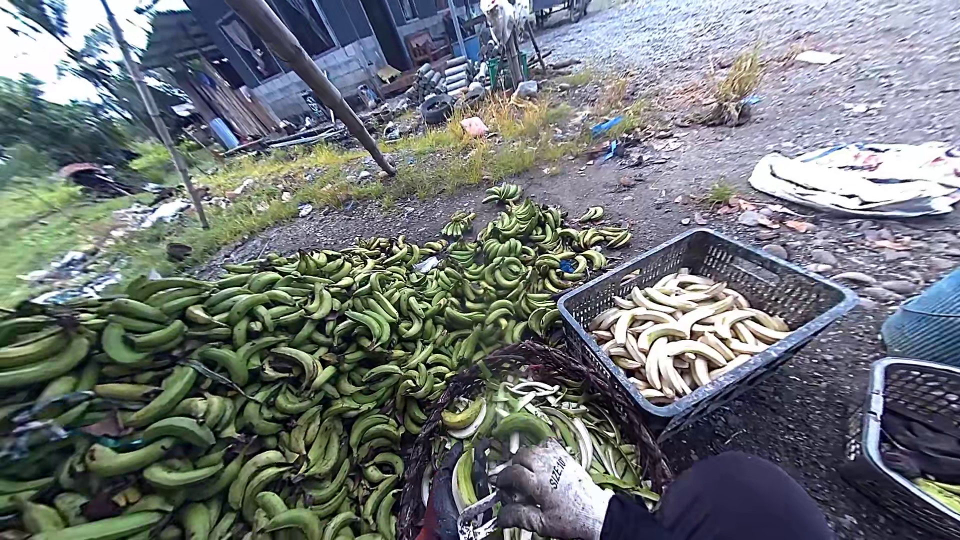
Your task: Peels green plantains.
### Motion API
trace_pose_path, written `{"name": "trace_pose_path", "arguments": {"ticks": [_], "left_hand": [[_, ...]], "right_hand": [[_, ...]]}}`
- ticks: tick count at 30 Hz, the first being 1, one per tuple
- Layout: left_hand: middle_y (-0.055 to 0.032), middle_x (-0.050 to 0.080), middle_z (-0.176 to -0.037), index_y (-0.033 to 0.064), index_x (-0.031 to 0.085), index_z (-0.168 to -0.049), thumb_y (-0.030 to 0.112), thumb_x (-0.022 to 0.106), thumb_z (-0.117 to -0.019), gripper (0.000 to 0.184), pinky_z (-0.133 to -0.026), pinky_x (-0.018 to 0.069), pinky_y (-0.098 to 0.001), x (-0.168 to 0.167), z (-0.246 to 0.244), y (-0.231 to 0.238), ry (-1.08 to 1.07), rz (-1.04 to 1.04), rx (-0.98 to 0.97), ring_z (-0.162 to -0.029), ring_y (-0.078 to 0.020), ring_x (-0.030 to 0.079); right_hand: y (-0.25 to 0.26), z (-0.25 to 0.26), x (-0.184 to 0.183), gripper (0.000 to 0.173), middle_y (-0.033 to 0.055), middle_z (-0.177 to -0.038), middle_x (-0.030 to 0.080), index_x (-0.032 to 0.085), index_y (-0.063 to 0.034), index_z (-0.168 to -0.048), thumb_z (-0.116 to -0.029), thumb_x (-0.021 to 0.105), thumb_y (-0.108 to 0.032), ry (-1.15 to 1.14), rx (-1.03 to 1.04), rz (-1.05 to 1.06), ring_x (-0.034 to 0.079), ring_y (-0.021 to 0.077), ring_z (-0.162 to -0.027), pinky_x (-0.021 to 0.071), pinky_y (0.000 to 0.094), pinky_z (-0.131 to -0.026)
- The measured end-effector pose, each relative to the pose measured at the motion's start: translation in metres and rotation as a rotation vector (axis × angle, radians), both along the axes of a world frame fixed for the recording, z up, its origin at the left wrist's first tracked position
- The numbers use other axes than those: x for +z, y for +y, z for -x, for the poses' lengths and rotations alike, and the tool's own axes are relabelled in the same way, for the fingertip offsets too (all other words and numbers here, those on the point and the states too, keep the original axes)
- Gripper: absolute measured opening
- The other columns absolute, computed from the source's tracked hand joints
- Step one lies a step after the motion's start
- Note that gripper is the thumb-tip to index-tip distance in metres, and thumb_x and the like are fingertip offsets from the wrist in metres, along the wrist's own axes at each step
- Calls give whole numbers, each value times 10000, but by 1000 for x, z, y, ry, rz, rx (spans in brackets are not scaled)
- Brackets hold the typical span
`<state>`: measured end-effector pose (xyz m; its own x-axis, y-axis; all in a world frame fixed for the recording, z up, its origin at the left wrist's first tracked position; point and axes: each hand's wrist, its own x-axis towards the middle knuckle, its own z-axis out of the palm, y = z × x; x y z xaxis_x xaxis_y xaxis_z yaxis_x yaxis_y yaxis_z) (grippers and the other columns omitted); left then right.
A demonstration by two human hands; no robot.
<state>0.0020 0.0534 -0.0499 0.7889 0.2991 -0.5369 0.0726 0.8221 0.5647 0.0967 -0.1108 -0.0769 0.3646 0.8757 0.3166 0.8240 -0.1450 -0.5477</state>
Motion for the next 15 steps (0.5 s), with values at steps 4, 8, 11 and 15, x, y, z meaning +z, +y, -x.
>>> {"name": "trace_pose_path", "arguments": {"ticks": [4, 8, 11, 15], "left_hand": [[-68, 691, -818, 60, 615, -1141, 349, 218, -1108, 493, -590, 587, -276, -13, 2, -10, -94, -24, 38, -666, -135, 678], [-65, 653, -756, 70, 606, -1042, 277, 282, -1112, 391, -512, 561, -256, -12, 2, -31, -33, -133, 22, -582, -124, 639], [-82, 718, -889, 81, 616, -1123, 297, 277, -1112, 402, -679, 620, -331, -24, 9, -18, -55, -146, 17, -778, -153, 714], [-70, 703, -886, 42, 622, -1128, 254, 283, -1113, 400, -679, 597, -296, -12, 5, -12, -56, -241, 55, -774, -132, 692]], "right_hand": [[8, -4, 6, 495, 163, -1180, 706, 690, -144, -1277, -1030, 520, -538, 226, -45, 244, 666, 339, -1121, 461, 584, -1018], [10, -26, 5, 594, 156, -1310, 669, 622, -129, -1356, -1051, 416, -595, 667, -379, 451, 624, 334, -1250, 439, 595, -1091], [-3, -17, 10, 532, 128, -1178, 722, 674, -117, -1274, -1032, 494, -555, 600, -261, 318, 687, 291, -1116, 509, 552, -1016], [-7, 1, 2, 463, 133, -1105, 728, 720, -118, -1175, -1010, 578, -527, 196, 109, 155, 692, 309, -1055, 504, 569, -967]]}}
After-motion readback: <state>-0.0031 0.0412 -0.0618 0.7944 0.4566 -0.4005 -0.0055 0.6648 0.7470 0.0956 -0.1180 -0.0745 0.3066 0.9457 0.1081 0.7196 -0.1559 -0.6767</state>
